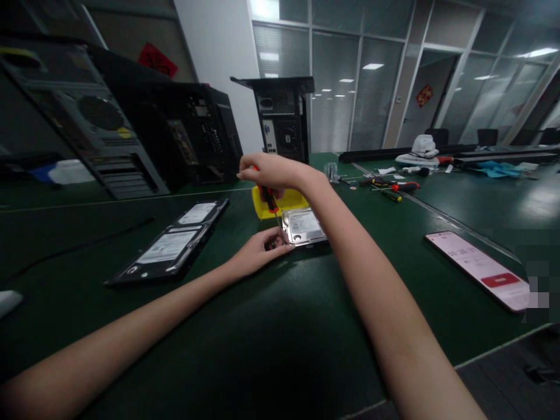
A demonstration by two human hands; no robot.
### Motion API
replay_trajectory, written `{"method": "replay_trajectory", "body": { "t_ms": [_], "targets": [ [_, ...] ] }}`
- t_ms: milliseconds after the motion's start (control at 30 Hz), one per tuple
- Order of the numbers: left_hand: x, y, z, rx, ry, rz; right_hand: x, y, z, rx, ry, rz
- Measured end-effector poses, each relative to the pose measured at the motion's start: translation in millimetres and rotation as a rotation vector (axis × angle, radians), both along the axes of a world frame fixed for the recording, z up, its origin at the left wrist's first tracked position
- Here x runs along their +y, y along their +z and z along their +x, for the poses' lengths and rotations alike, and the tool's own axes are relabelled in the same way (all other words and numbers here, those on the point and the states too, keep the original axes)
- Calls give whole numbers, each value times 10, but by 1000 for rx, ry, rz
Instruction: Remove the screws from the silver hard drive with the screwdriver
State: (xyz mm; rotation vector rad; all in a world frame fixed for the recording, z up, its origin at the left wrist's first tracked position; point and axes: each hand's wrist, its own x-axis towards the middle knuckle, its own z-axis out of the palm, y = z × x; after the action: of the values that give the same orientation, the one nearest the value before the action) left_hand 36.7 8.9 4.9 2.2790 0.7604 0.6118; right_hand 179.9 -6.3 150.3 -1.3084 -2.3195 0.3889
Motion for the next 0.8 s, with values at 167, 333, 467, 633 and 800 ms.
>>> {"method": "replay_trajectory", "body": {
  "t_ms": [167, 333, 467, 633, 800],
  "targets": [
    [-8, 2, -26, 9, -32, -5, -20, 3, -9, -4, -6, -22],
    [-14, -13, -37, -14, -38, -6, -80, 41, -40, 60, -10, -200],
    [-19, -26, -40, -20, -43, -6, -116, 74, -34, 55, -16, -260],
    [-26, -21, -44, -13, -34, -9, -100, 84, -2, 65, 43, -262],
    [-33, -12, -44, 5, -18, -1, -105, 76, 13, 62, 78, -234]
  ]
}}
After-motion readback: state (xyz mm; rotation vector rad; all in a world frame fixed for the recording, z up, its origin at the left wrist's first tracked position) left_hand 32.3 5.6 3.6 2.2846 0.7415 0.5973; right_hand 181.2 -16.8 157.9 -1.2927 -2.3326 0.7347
